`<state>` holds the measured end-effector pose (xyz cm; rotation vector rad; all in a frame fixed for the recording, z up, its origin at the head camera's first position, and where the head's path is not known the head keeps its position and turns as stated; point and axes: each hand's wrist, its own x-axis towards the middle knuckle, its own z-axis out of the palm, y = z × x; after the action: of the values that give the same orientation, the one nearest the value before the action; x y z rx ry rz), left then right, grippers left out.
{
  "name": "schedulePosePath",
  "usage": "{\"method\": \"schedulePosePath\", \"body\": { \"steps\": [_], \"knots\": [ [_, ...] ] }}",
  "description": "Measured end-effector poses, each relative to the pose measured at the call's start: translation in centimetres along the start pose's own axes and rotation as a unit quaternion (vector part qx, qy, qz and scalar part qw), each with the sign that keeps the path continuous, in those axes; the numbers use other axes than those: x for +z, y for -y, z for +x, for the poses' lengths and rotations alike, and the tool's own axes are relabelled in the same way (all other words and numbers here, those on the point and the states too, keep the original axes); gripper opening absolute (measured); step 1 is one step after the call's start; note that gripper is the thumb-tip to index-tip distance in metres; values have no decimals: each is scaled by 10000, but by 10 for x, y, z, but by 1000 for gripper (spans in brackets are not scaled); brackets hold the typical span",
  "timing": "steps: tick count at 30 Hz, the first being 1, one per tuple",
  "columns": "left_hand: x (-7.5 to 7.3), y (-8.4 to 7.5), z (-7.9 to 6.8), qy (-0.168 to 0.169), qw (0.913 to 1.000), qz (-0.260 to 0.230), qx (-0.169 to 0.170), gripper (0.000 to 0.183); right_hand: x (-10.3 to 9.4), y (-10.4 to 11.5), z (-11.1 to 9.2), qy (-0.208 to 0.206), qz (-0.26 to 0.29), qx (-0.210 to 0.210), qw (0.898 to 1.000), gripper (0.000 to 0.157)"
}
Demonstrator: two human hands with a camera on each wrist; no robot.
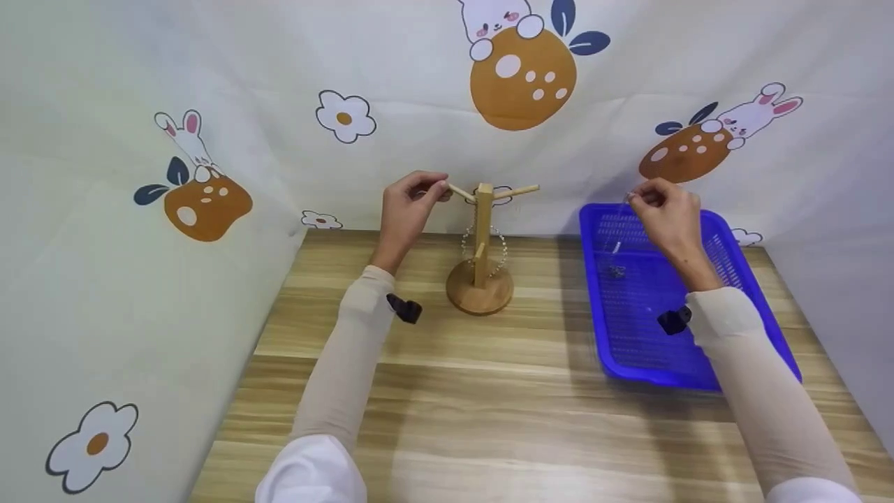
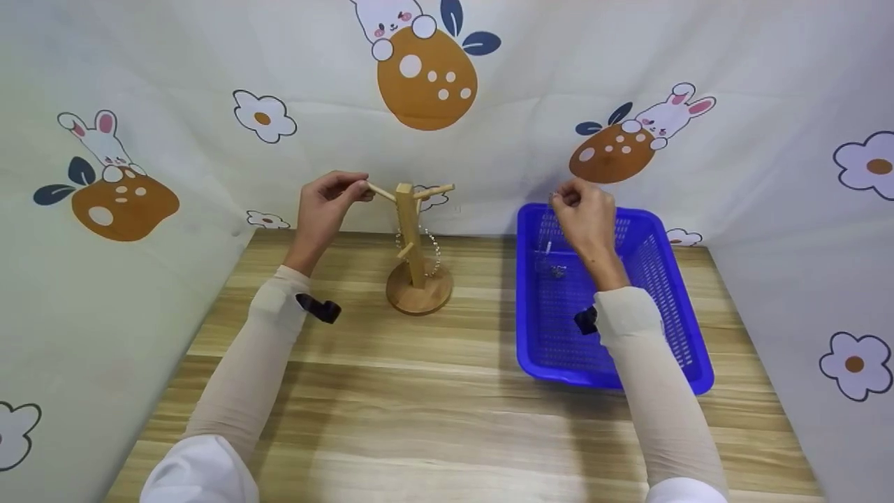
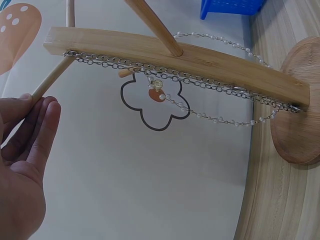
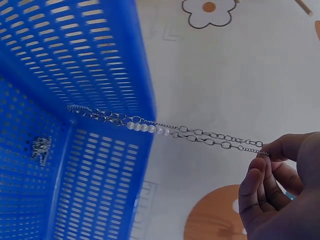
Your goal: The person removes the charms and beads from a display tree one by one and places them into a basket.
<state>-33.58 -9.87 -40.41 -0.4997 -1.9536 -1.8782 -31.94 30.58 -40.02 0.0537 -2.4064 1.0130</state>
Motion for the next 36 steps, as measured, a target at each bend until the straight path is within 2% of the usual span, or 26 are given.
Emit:
{"method": "schedulePosePath", "body": {
  "steps": [9, 19, 27, 36],
  "knots": [
    [-1, 0, 1, 13, 10000, 35, 32, 13, 14, -24, -13, 366, -372, -116, 9986, 17],
    [-1, 1, -1, 6, 9999, 71, -110, 14, 19, -52, -21, 761, -704, -114, 9945, 15],
    [-1, 2, 0, 13, 10000, 88, 24, 14, 14, -66, -22, 929, -802, 142, 9923, 16],
    [-1, 2, 1, 40, 10000, 17, -7, 13, 9, -79, -24, 1255, -963, 519, 9860, 19]
  ]
}}
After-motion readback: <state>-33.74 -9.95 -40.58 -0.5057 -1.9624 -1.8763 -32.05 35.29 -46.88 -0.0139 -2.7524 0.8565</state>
